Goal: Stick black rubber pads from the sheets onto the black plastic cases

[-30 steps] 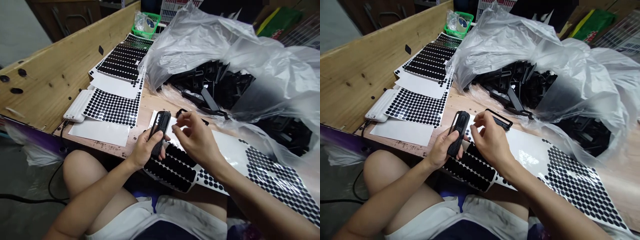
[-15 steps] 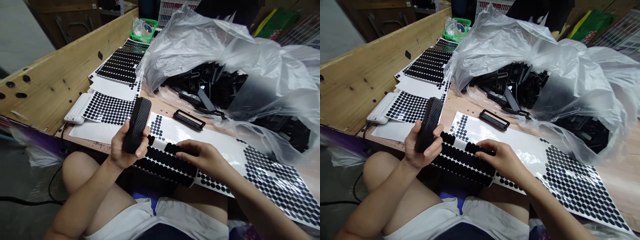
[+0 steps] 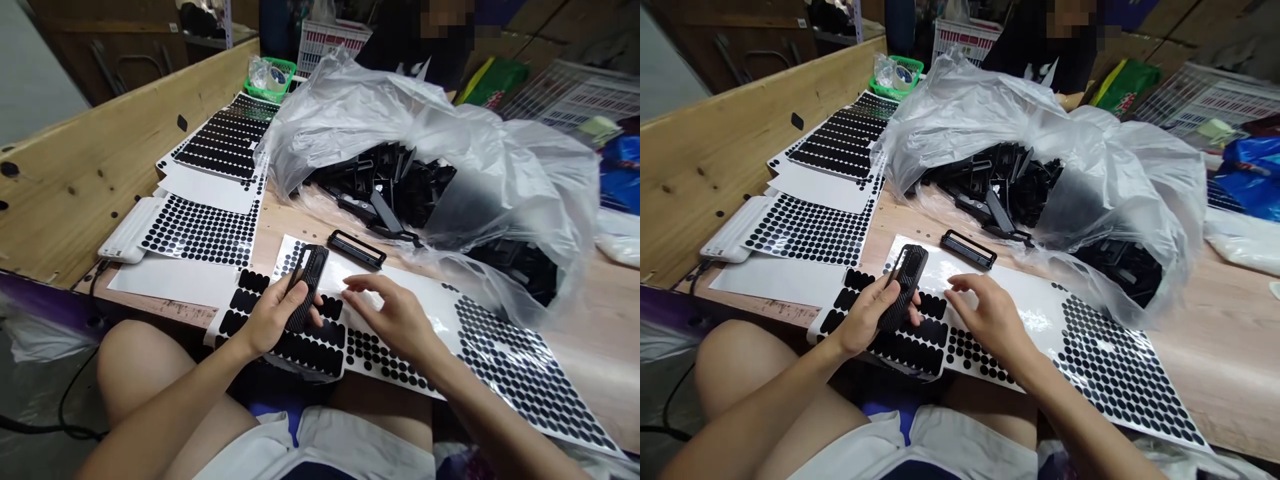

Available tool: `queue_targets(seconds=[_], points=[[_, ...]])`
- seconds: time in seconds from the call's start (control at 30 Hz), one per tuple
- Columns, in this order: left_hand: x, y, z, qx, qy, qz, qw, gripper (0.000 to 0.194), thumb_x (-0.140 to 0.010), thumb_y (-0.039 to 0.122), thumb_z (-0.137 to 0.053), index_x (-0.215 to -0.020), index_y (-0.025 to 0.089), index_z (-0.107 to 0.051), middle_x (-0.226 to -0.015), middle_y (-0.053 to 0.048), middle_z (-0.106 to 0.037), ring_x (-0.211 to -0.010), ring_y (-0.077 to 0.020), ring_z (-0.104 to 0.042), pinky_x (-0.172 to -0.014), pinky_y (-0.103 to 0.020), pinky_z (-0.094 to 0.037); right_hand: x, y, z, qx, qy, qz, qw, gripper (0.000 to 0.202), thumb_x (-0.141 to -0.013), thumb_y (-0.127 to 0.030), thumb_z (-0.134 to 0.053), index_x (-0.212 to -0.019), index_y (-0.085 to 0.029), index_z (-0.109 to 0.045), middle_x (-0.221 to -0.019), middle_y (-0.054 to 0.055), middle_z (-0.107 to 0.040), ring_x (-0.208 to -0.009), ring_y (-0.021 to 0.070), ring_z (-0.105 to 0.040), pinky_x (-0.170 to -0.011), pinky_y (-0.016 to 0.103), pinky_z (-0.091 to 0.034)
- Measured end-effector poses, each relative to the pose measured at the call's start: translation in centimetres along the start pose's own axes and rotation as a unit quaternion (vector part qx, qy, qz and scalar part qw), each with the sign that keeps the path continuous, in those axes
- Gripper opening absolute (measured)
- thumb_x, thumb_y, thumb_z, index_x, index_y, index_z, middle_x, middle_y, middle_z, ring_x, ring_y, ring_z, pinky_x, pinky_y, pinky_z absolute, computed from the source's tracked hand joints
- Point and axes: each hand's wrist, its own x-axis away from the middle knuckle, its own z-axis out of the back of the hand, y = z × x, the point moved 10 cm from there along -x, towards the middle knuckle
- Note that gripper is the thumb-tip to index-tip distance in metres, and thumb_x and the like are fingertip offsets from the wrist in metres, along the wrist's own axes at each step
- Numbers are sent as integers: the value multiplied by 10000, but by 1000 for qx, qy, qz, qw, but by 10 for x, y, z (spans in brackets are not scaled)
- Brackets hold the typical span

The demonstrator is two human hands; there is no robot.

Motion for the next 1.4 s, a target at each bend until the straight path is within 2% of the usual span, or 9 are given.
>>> queue_targets(seconds=[0.23,0.4,0.5,0.57,0.67,0.77,0.83,0.97,1.4], points=[[4,4,-7,-69,-27,-9,997,433,-1001,564,-586,-1026,140,-671,-958,-79,-716,-889,-182,-695,-864,-307,-550,8,-1,-7,62,-33,72,995,181,-994,-355,-638,-1011,-213,-749,-916,93,-776,-890,279,-693,-752,413,-574],[4,3,-2,-29,-9,-14,999,408,-1045,519,-522,-1040,141,-675,-1007,-97,-739,-942,-194,-696,-903,-317,-538,22,-50,-3,119,20,248,961,96,-978,-141,-634,-951,-189,-714,-870,84,-747,-827,237,-627,-734,381,-555],[2,2,3,12,11,-6,1000,387,-1052,493,-509,-1019,138,-661,-999,-100,-738,-928,-195,-710,-897,-320,-547,38,-83,12,57,8,323,945,139,-942,-63,-648,-962,-192,-697,-834,56,-735,-832,218,-635,-776,369,-559],[2,1,2,39,3,1,999,346,-1037,462,-537,-1026,133,-643,-975,-96,-735,-841,-184,-721,-834,-312,-564,33,-88,29,-47,6,284,958,136,-916,-84,-705,-954,-214,-704,-828,32,-734,-824,195,-656,-790,344,-566],[1,-2,-2,66,-26,13,997,315,-1009,437,-571,-1077,133,-614,-936,-71,-729,-630,-136,-693,-720,-301,-578,3,-59,41,-218,20,97,971,42,-897,-227,-775,-891,-256,-745,-853,10,-744,-826,176,-687,-770,312,-568],[2,-8,-2,73,-39,37,996,371,-991,453,-583,-1176,132,-595,-885,-52,-721,-474,-103,-622,-561,-268,-540,-23,-21,18,-359,-18,-101,928,214,-787,-438,-862,-792,-245,-771,-1001,44,-772,-909,207,-705,-811,340,-577],[3,-9,-1,68,-36,44,996,412,-974,458,-601,-1216,123,-597,-862,-51,-717,-445,-98,-602,-499,-246,-500,-33,-12,-1,-408,-55,-166,896,318,-682,-506,-913,-750,-230,-771,-1082,61,-768,-952,231,-698,-854,373,-570],[3,-9,-1,66,-33,42,996,444,-951,472,-626,-1207,110,-614,-857,-55,-715,-439,-92,-591,-495,-246,-502,-41,-16,-17,-418,-97,-174,886,309,-680,-495,-917,-732,-228,-769,-1023,42,-745,-939,217,-668,-897,373,-524],[3,-8,-2,48,-39,50,997,436,-949,486,-631,-1163,105,-618,-856,-55,-708,-461,-92,-608,-501,-234,-511,-42,-24,-16,-382,-108,-160,904,312,-703,-497,-901,-730,-220,-759,-958,43,-710,-903,215,-615,-873,363,-461]])
